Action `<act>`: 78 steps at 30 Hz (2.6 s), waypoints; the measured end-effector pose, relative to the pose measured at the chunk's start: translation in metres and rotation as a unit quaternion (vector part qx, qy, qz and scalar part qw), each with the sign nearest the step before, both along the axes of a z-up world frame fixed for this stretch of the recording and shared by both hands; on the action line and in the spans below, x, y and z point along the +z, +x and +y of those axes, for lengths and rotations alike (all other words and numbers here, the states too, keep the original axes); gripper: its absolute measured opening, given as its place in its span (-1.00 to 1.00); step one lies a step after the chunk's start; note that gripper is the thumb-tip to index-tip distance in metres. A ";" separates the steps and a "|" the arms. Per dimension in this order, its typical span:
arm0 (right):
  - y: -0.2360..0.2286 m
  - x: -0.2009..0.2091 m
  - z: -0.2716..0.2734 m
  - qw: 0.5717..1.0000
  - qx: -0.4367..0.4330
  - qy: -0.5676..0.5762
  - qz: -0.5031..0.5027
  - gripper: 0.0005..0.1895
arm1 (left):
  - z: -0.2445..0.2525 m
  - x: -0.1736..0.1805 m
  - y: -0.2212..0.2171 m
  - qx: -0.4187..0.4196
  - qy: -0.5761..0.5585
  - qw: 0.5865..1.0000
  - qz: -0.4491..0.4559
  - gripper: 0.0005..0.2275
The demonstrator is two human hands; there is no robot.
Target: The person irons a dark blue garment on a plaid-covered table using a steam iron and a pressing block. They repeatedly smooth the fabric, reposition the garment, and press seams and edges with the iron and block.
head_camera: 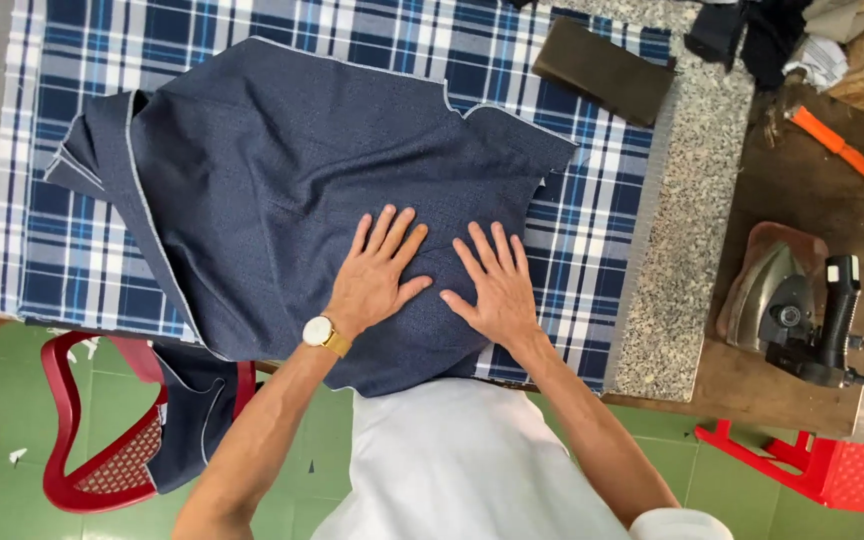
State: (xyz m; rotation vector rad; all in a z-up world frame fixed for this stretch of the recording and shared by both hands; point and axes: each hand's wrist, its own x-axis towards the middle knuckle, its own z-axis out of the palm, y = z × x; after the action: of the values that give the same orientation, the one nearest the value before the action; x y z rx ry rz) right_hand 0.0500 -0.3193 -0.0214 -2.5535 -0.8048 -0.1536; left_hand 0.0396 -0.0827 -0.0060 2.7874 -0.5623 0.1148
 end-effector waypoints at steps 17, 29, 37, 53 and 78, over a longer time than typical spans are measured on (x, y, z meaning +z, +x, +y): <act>0.013 0.011 0.001 0.997 0.029 0.064 -0.045 -0.30 | -0.019 0.003 0.007 -0.017 -0.004 0.999 -0.042 -0.39; 0.009 0.025 -0.068 0.993 -0.048 0.015 0.105 -0.11 | -0.032 0.003 -0.010 0.004 0.054 0.998 -0.017 -0.41; 0.012 0.067 -0.295 0.909 -0.394 -0.102 0.087 -0.43 | -0.067 -0.004 -0.115 0.139 -0.033 0.989 -0.021 -0.50; 0.059 0.041 -0.458 0.825 -0.458 0.017 0.330 -0.61 | -0.101 -0.017 -0.140 0.308 -0.112 0.945 0.015 -0.37; 0.042 0.212 -0.138 0.833 -0.289 -0.088 0.464 -0.25 | -0.096 -0.011 -0.131 0.301 -0.154 0.941 0.011 -0.29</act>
State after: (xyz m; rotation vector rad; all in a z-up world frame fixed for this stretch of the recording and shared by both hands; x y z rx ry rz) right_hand 0.0921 -0.4568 0.1905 -2.4866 0.3438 0.9456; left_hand -0.0912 -0.1784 -0.0167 2.5445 0.3102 0.2723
